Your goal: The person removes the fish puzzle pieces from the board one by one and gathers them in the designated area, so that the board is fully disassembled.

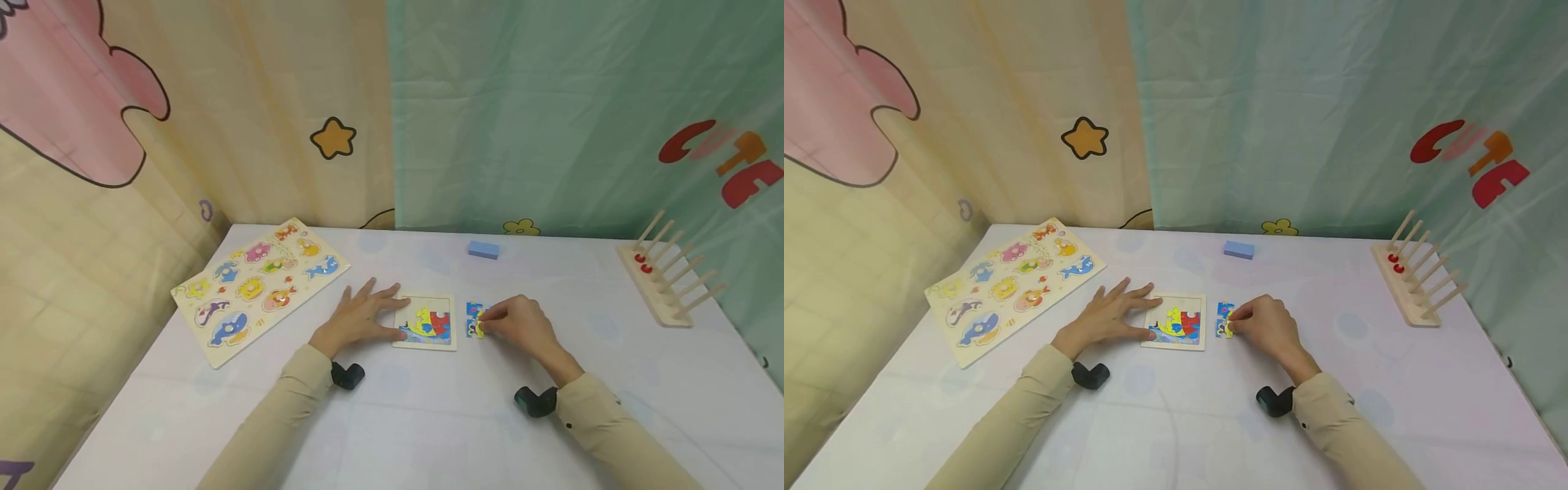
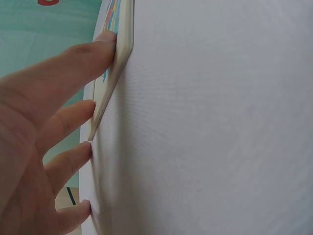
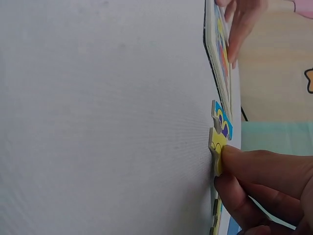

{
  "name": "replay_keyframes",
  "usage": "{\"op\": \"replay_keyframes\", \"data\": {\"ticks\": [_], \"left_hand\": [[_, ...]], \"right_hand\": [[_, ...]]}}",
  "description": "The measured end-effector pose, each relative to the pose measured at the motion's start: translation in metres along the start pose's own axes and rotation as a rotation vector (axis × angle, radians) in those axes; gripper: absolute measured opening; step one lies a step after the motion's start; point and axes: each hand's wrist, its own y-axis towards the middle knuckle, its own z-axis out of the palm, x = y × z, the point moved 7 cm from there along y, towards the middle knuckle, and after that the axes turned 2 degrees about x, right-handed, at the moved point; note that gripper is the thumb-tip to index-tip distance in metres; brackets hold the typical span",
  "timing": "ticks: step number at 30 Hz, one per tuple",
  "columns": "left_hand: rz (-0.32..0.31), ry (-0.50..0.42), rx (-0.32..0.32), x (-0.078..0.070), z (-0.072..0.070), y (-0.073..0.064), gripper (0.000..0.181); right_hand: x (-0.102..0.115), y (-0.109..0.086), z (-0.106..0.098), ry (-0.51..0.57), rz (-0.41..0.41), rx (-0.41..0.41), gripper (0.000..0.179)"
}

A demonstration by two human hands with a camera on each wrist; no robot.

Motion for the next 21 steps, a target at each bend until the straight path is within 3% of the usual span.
{"op": "replay_keyframes", "data": {"ticks": [21], "left_hand": [[0.008,0.005,-0.009,-0.0005,-0.0006,-0.0006,0.072]], "right_hand": [[-0.0008,0.0015,0.0036,-0.054,0.023,-0.034,0.015]]}}
